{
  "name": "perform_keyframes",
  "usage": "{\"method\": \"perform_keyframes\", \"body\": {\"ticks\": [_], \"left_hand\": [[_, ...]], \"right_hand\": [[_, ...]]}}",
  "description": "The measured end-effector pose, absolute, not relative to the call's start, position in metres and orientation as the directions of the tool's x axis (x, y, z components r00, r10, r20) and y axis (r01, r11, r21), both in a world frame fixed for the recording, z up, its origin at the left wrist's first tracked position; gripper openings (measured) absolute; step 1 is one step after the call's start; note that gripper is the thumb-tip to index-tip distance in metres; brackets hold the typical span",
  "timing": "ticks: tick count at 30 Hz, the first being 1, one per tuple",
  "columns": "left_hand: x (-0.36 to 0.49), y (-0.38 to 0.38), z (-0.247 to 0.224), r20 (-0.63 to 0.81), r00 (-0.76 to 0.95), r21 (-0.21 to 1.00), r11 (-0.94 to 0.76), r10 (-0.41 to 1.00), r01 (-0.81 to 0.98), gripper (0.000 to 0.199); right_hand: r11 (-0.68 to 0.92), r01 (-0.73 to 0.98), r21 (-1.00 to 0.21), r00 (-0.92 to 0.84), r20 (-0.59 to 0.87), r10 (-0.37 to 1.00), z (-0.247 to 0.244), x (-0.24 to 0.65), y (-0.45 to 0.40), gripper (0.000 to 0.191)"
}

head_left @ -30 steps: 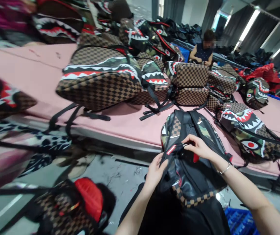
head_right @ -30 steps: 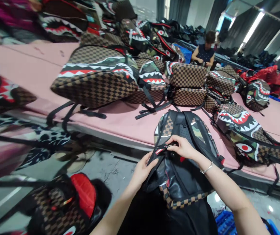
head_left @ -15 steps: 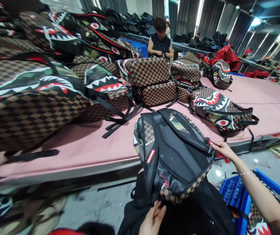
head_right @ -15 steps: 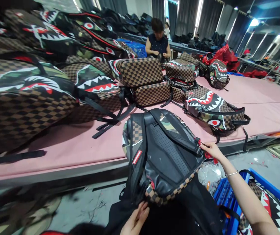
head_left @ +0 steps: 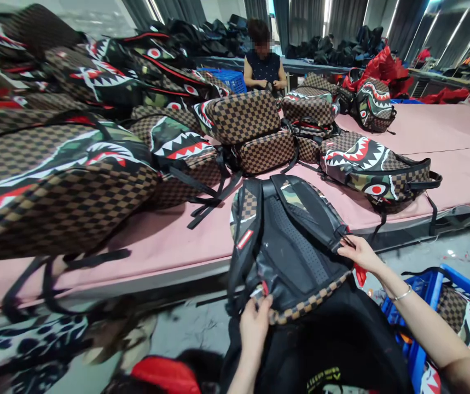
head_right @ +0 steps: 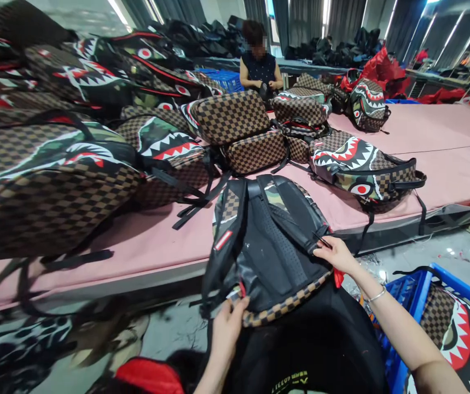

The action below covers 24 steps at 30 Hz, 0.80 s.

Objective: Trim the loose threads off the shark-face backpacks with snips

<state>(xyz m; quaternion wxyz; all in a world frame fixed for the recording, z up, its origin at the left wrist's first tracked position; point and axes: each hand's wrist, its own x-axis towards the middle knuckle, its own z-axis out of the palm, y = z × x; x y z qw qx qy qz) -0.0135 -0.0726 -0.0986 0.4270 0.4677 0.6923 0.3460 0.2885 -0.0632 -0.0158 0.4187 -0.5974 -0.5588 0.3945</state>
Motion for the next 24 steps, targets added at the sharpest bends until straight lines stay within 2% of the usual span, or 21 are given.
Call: {"method": "perform_keyframes", "body": {"ticks": [2,5,7,8,9,11,13,16,20,22,24], "left_hand": [[-0.047,-0.06,-0.085,-0.194,-0.342,0.873,0.321,0.92,0.366,0.048],[-0.081,-0.053,-0.049,0.096,-0.565,0.896,0.176,0.819,0.407,0.045],[-0.08,-0.058,-0.024,0.255,-0.542,0.871,0.054,0.801,0.489,0.04],[-0.073,-0.063,-0.014,0.252,-0.492,0.883,0.01,0.833,0.47,0.038],[-0.063,-0.068,-0.007,0.177,-0.401,0.919,-0.004,0.899,0.395,0.036],[-0.038,-0.077,-0.001,-0.036,-0.15,0.977,0.067,0.988,0.205,0.039],[-0.015,-0.083,-0.004,-0.122,-0.014,0.984,0.123,0.992,0.132,0.038],[0.005,-0.085,-0.011,-0.043,0.011,0.968,0.039,0.999,0.247,0.022],[0.009,-0.082,-0.012,0.154,0.043,0.877,-0.156,0.987,0.454,0.017],[0.008,-0.081,-0.011,0.18,0.031,0.862,-0.173,0.983,0.476,0.016],[0.009,-0.081,-0.011,0.201,0.013,0.861,-0.183,0.98,0.475,0.015]], "right_hand": [[-0.033,0.261,-0.965,0.029,-0.026,0.999,-0.007,0.26,-0.069,0.03],[-0.109,0.192,-0.975,-0.059,-0.122,0.991,-0.006,0.211,-0.079,0.035],[-0.175,0.151,-0.973,-0.091,-0.19,0.978,-0.01,0.183,-0.085,0.036],[-0.206,0.134,-0.969,-0.088,-0.218,0.972,-0.013,0.172,-0.088,0.036],[-0.231,0.12,-0.965,-0.077,-0.241,0.967,-0.016,0.163,-0.09,0.036],[-0.262,0.105,-0.959,-0.044,-0.268,0.962,-0.021,0.154,-0.094,0.036],[-0.268,0.115,-0.956,-0.029,-0.273,0.962,-0.025,0.153,-0.096,0.035],[-0.237,0.211,-0.948,-0.042,-0.251,0.967,-0.025,0.161,-0.099,0.031],[-0.12,0.426,-0.897,-0.105,-0.181,0.978,-0.011,0.174,-0.102,0.019],[-0.027,0.517,-0.855,-0.078,-0.078,0.994,0.0,0.182,-0.101,0.011],[0.083,0.619,-0.781,-0.061,0.057,0.997,0.009,0.189,-0.098,0.011]]}}
